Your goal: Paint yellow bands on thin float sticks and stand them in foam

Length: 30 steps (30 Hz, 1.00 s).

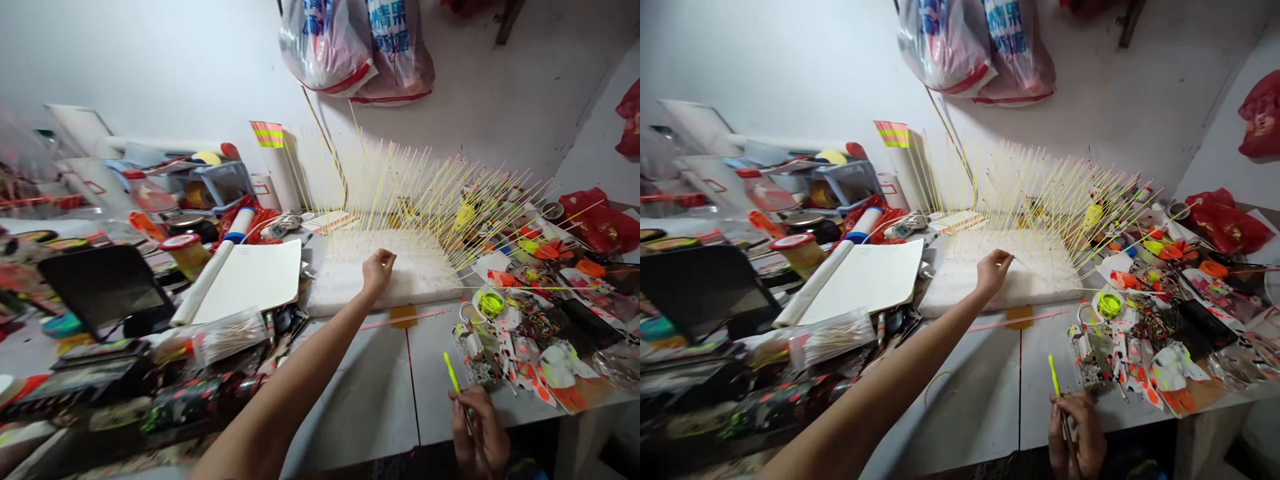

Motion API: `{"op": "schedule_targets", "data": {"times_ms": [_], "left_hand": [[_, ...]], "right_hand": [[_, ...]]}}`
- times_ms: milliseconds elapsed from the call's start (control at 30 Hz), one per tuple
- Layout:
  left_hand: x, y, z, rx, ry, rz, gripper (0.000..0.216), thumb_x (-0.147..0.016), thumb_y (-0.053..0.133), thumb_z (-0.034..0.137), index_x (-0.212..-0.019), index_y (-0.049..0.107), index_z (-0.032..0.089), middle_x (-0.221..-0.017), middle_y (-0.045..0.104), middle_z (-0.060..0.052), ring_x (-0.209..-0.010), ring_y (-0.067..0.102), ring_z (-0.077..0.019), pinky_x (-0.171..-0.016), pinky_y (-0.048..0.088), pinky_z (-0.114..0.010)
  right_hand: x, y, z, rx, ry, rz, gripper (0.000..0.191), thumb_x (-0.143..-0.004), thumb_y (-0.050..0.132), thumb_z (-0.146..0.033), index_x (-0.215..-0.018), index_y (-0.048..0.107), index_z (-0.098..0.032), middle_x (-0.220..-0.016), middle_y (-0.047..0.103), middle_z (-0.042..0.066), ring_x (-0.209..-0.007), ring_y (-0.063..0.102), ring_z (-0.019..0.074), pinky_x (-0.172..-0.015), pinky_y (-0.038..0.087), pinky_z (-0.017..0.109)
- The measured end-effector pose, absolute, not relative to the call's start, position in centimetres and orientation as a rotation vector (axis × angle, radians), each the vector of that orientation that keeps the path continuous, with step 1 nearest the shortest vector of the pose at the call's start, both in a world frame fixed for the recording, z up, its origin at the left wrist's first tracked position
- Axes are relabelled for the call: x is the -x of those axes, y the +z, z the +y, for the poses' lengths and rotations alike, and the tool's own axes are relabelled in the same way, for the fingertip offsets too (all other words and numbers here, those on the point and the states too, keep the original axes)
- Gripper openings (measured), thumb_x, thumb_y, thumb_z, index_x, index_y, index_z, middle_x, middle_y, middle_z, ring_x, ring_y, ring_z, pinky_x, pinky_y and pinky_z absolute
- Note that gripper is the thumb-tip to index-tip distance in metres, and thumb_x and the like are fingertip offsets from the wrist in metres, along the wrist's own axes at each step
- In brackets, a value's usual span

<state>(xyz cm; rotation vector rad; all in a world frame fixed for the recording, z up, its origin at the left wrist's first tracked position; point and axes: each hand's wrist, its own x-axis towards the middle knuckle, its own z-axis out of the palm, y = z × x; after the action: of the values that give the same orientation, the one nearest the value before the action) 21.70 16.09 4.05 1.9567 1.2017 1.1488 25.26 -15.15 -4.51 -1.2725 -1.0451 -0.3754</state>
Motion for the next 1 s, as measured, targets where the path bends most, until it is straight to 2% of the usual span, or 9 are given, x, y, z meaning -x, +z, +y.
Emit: {"op": "schedule_targets", "data": {"times_ms": [133, 200, 467, 533, 667, 700, 833, 1000], "left_hand": [[-25.1, 2.7, 18.4, -1.984, 1.089, 1.331, 0.033, -0.094, 0.059, 0.040, -0.119, 0.060, 0.017, -0.120, 0.063, -0.009, -0.104, 0.063, -0.0200, -0.091, 0.055, -0.042], [-26.0, 2.1, 19.2, -1.990, 1.081, 1.398, 0.038, -0.094, 0.059, 0.041, -0.125, 0.057, 0.018, -0.128, 0.059, -0.010, -0.109, 0.061, -0.0214, -0.092, 0.055, -0.045], [-26.7, 0.3, 20.6, -2.033, 1.019, 1.518, 0.036, -0.094, 0.058, 0.041, -0.122, 0.058, 0.019, -0.127, 0.060, -0.009, -0.109, 0.061, -0.0208, -0.094, 0.054, -0.044], [-26.8, 0.2, 20.6, -2.038, 1.002, 1.531, 0.029, -0.092, 0.061, 0.039, -0.112, 0.064, 0.018, -0.120, 0.063, -0.009, -0.111, 0.059, -0.0227, -0.096, 0.051, -0.046], [-27.1, 0.4, 20.4, -2.033, 0.976, 1.562, 0.012, -0.084, 0.067, 0.029, -0.080, 0.071, 0.019, -0.104, 0.065, -0.015, -0.116, 0.056, -0.0331, -0.095, 0.046, -0.048], [-27.1, 0.6, 20.4, -2.034, 0.970, 1.565, 0.011, -0.084, 0.067, 0.029, -0.080, 0.072, 0.019, -0.104, 0.065, -0.015, -0.116, 0.056, -0.0337, -0.094, 0.046, -0.048], [-26.7, 1.7, 19.7, -2.059, 0.944, 1.560, 0.027, -0.091, 0.063, 0.038, -0.109, 0.066, 0.019, -0.118, 0.063, -0.011, -0.111, 0.060, -0.0248, -0.095, 0.051, -0.044], [-24.0, 3.0, 14.8, -2.163, 0.996, 1.451, 0.011, -0.088, 0.063, 0.030, -0.090, 0.067, 0.019, -0.110, 0.065, -0.013, -0.116, 0.056, -0.0306, -0.095, 0.042, -0.046]], "right_hand": [[-25.5, -5.4, -14.8, 1.252, -0.452, -1.033, 0.008, -0.091, 0.060, -0.014, -0.093, 0.064, -0.021, -0.074, 0.070, 0.003, -0.063, 0.066, 0.0153, -0.060, 0.054, 0.027], [-25.5, -5.7, -14.7, 1.262, -0.470, -1.036, 0.011, -0.090, 0.059, -0.012, -0.093, 0.063, -0.021, -0.073, 0.070, 0.003, -0.062, 0.066, 0.0158, -0.059, 0.054, 0.028], [-25.1, -5.6, -15.2, 1.332, -0.436, -1.019, 0.019, -0.087, 0.058, -0.008, -0.096, 0.063, -0.023, -0.075, 0.071, 0.003, -0.066, 0.068, 0.0187, -0.057, 0.054, 0.031], [-25.5, -5.4, -15.4, 1.332, -0.449, -1.045, 0.020, -0.086, 0.058, -0.006, -0.097, 0.063, -0.022, -0.075, 0.071, 0.003, -0.065, 0.068, 0.0186, -0.056, 0.054, 0.030], [-26.7, -4.9, -15.7, 1.276, -0.466, -1.262, 0.027, -0.081, 0.060, -0.001, -0.101, 0.064, -0.018, -0.079, 0.073, 0.004, -0.063, 0.069, 0.0167, -0.060, 0.058, 0.028], [-26.9, -4.8, -15.7, 1.272, -0.454, -1.296, 0.029, -0.080, 0.060, -0.001, -0.103, 0.064, -0.018, -0.080, 0.073, 0.004, -0.064, 0.069, 0.0167, -0.061, 0.058, 0.028], [-27.1, -4.7, -16.2, 1.294, -0.387, -1.227, 0.022, -0.087, 0.059, -0.007, -0.103, 0.064, -0.020, -0.081, 0.072, 0.004, -0.069, 0.070, 0.0180, -0.063, 0.058, 0.029], [-28.4, -4.9, -17.7, 1.416, -0.318, -1.057, 0.007, -0.095, 0.059, -0.024, -0.096, 0.064, -0.020, -0.077, 0.070, 0.005, -0.065, 0.069, 0.0172, -0.056, 0.056, 0.026]]}}
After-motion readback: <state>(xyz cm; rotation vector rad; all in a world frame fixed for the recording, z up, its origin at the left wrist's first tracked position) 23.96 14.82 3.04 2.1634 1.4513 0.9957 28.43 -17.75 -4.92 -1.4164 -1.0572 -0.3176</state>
